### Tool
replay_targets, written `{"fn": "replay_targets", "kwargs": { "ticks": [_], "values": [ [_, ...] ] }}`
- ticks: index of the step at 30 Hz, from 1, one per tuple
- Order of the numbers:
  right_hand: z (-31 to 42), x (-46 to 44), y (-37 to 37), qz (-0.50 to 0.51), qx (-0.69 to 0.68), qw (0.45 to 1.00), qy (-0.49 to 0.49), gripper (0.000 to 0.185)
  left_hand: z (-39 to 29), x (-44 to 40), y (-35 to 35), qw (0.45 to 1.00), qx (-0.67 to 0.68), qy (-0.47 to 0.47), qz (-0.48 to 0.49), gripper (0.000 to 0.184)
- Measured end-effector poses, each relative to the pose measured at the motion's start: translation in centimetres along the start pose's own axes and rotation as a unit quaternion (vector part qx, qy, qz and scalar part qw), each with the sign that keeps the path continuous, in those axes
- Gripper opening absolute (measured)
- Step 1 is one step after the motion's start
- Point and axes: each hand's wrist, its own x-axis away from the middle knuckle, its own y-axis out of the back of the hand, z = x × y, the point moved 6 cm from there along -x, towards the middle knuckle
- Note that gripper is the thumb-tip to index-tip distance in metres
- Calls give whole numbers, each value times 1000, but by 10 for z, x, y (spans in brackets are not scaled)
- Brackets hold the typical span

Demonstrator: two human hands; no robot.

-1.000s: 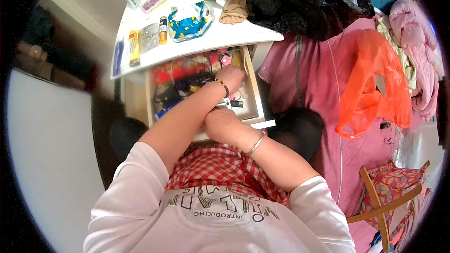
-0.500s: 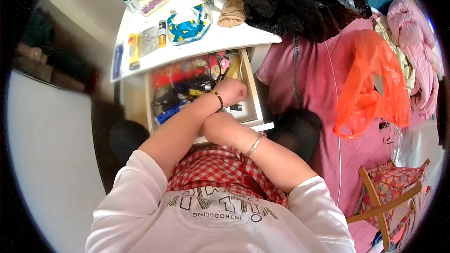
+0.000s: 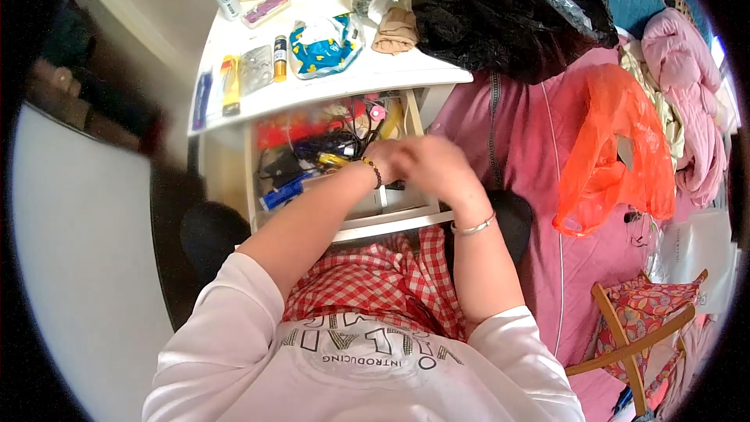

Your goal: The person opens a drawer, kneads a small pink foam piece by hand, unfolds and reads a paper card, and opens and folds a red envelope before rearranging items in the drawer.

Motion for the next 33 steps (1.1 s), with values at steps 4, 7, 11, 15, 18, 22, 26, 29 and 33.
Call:
{"fn": "replay_targets", "kwargs": {
  "ticks": [4,7,11,15,18,22,26,29,33],
  "values": [
    [-12,-3,17,-91,11,993,-78,21,-9,13,11,1000,-13,20,-20,15],
    [-17,-7,12,-62,22,994,-85,20,-9,15,20,999,0,-22,-49,24],
    [-22,-11,3,-39,18,997,-59,18,21,20,34,993,88,16,-79,17],
    [-15,-20,-33,77,148,986,-29,20,46,54,46,980,173,33,-93,20],
    [-9,-20,-52,97,179,979,-6,17,40,87,44,977,199,48,-66,20],
    [-18,-34,-96,102,250,963,19,16,37,126,33,964,258,47,-52,17],
    [-20,-42,-109,164,296,940,37,17,42,147,47,959,276,48,-39,16],
    [-25,-45,-112,182,280,942,40,19,45,159,67,965,253,48,-43,14],
    [-25,-41,-114,192,340,920,29,21,57,155,72,954,299,34,-12,14]
  ]
}}
